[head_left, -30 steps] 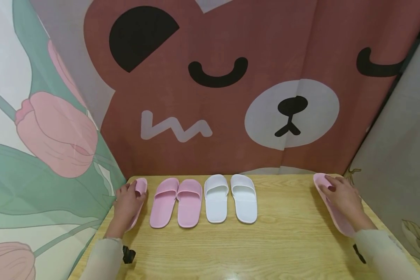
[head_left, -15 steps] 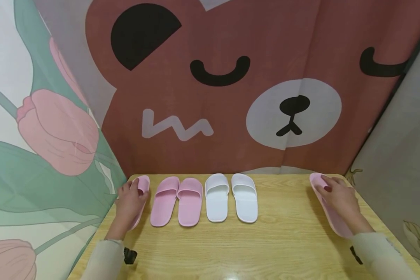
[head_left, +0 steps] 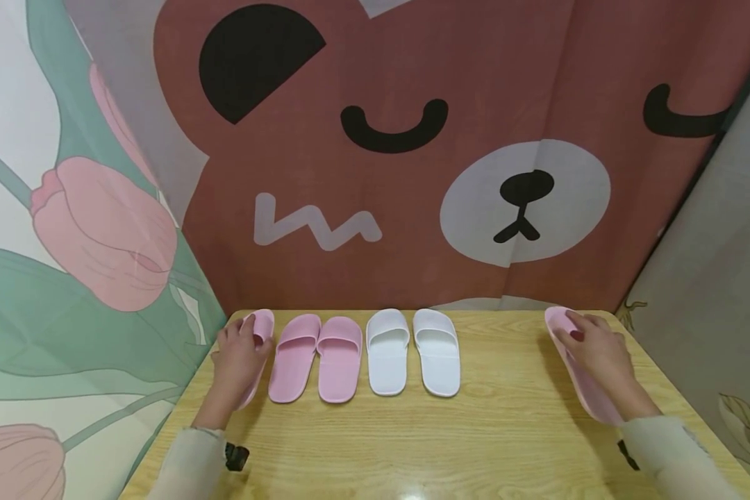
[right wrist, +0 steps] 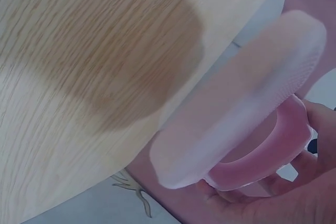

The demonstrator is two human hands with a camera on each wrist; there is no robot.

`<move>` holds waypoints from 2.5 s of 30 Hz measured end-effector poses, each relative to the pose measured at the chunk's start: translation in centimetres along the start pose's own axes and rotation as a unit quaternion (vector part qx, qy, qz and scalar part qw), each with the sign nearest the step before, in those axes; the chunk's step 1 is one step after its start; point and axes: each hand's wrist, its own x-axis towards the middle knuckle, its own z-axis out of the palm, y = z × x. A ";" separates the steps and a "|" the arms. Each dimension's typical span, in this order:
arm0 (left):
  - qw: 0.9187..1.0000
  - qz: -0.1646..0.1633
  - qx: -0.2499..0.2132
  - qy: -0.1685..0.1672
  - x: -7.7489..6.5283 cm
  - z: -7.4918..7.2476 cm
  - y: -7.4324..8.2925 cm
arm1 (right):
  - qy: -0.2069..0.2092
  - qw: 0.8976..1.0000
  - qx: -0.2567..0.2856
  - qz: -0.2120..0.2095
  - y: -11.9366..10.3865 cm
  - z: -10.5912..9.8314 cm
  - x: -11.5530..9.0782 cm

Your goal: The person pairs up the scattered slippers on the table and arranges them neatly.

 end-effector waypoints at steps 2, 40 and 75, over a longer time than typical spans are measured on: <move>1.000 0.001 -0.002 0.002 -0.1 0.0 0.1 | 0.000 1.000 -0.001 0.004 -0.1 0.0 0.0; 1.000 0.011 0.010 0.002 -1.6 0.2 2.8 | -0.005 1.000 0.004 0.004 -2.7 0.3 -1.4; 0.999 0.031 0.008 -0.002 -2.6 0.5 5.1 | -0.018 1.000 0.013 0.007 -4.4 1.0 -1.7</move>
